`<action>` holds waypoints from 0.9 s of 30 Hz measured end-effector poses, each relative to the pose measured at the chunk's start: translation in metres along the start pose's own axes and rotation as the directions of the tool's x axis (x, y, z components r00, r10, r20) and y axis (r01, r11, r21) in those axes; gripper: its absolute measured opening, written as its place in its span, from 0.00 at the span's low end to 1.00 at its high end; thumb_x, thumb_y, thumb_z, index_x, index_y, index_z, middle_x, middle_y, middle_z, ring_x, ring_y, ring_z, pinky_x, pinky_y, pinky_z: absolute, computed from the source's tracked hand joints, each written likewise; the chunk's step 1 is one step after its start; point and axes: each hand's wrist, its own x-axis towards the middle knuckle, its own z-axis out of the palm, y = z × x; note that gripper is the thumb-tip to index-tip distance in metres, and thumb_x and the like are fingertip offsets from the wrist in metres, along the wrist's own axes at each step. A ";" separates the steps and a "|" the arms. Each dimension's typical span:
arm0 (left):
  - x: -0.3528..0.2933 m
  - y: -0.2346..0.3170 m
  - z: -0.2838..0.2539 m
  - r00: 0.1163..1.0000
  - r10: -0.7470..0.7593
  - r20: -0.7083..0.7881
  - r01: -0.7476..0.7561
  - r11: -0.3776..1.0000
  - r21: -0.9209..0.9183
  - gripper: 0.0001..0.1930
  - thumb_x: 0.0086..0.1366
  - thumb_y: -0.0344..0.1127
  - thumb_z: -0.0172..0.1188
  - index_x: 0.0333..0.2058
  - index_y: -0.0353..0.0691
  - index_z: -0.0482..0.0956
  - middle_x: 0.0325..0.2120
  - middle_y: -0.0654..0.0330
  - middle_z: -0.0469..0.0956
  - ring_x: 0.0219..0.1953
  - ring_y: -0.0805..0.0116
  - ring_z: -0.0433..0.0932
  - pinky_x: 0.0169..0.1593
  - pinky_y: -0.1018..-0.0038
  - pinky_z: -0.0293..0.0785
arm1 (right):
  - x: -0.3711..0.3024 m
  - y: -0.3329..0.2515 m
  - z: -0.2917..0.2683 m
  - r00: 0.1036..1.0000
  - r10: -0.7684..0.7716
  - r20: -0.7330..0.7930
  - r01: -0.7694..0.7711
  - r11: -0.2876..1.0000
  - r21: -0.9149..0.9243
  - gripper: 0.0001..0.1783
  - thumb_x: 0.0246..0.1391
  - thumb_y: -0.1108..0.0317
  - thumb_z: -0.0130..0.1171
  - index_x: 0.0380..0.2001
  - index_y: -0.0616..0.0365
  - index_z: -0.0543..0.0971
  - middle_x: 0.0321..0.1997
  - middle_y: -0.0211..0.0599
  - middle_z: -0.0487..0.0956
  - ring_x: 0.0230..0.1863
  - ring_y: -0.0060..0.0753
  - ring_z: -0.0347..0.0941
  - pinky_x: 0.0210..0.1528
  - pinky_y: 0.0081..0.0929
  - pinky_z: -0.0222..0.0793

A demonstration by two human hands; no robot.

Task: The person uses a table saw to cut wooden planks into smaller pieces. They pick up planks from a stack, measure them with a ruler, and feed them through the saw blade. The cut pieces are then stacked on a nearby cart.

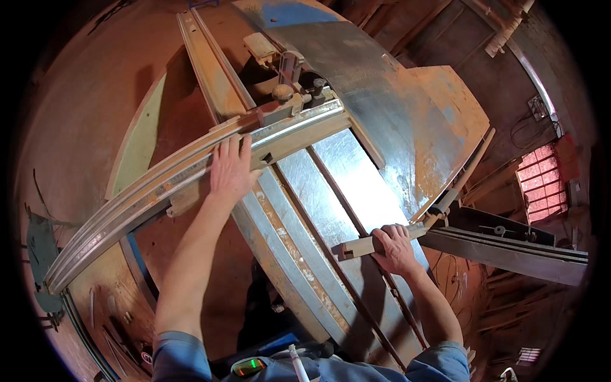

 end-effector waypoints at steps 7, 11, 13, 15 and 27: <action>-0.103 -0.063 -0.014 0.995 0.015 0.099 -0.025 0.994 0.106 0.33 0.57 0.35 0.66 0.61 0.35 0.68 0.56 0.52 0.69 0.60 0.51 0.65 0.61 0.56 0.64 | -0.009 -0.003 0.004 0.999 0.033 -0.013 -0.033 0.999 -0.021 0.33 0.41 0.61 0.72 0.53 0.48 0.73 0.48 0.42 0.74 0.54 0.50 0.68 0.63 0.48 0.58; -0.124 -0.104 -0.002 0.995 0.050 0.090 -0.078 0.935 0.347 0.32 0.56 0.31 0.64 0.61 0.35 0.67 0.55 0.51 0.69 0.59 0.50 0.66 0.60 0.58 0.65 | -0.004 -0.004 0.001 0.999 0.033 -0.002 -0.033 0.999 -0.037 0.34 0.42 0.59 0.72 0.54 0.50 0.73 0.50 0.41 0.74 0.56 0.49 0.67 0.65 0.47 0.57; -0.120 -0.105 -0.004 0.992 0.113 0.063 -0.128 0.929 0.346 0.33 0.56 0.28 0.63 0.62 0.36 0.67 0.54 0.50 0.69 0.59 0.50 0.67 0.60 0.58 0.66 | -0.005 -0.002 0.003 0.999 0.032 -0.009 -0.033 0.999 -0.034 0.35 0.41 0.59 0.73 0.54 0.50 0.73 0.50 0.41 0.73 0.56 0.49 0.67 0.65 0.46 0.57; -0.125 -0.092 -0.016 0.982 0.150 0.113 -0.174 0.953 0.249 0.32 0.55 0.27 0.62 0.61 0.37 0.67 0.53 0.49 0.69 0.57 0.49 0.68 0.59 0.58 0.67 | -0.008 0.003 0.006 0.999 0.019 -0.034 -0.020 1.000 -0.024 0.37 0.40 0.59 0.74 0.55 0.50 0.72 0.51 0.41 0.73 0.56 0.49 0.67 0.64 0.46 0.57; -0.113 -0.014 -0.033 0.963 0.265 0.053 -0.254 0.955 -0.150 0.29 0.57 0.29 0.67 0.58 0.40 0.72 0.48 0.49 0.71 0.49 0.48 0.72 0.49 0.57 0.71 | -0.012 0.001 0.006 0.998 0.046 -0.041 -0.047 0.999 -0.019 0.33 0.43 0.58 0.72 0.53 0.46 0.72 0.51 0.40 0.74 0.57 0.48 0.68 0.65 0.44 0.57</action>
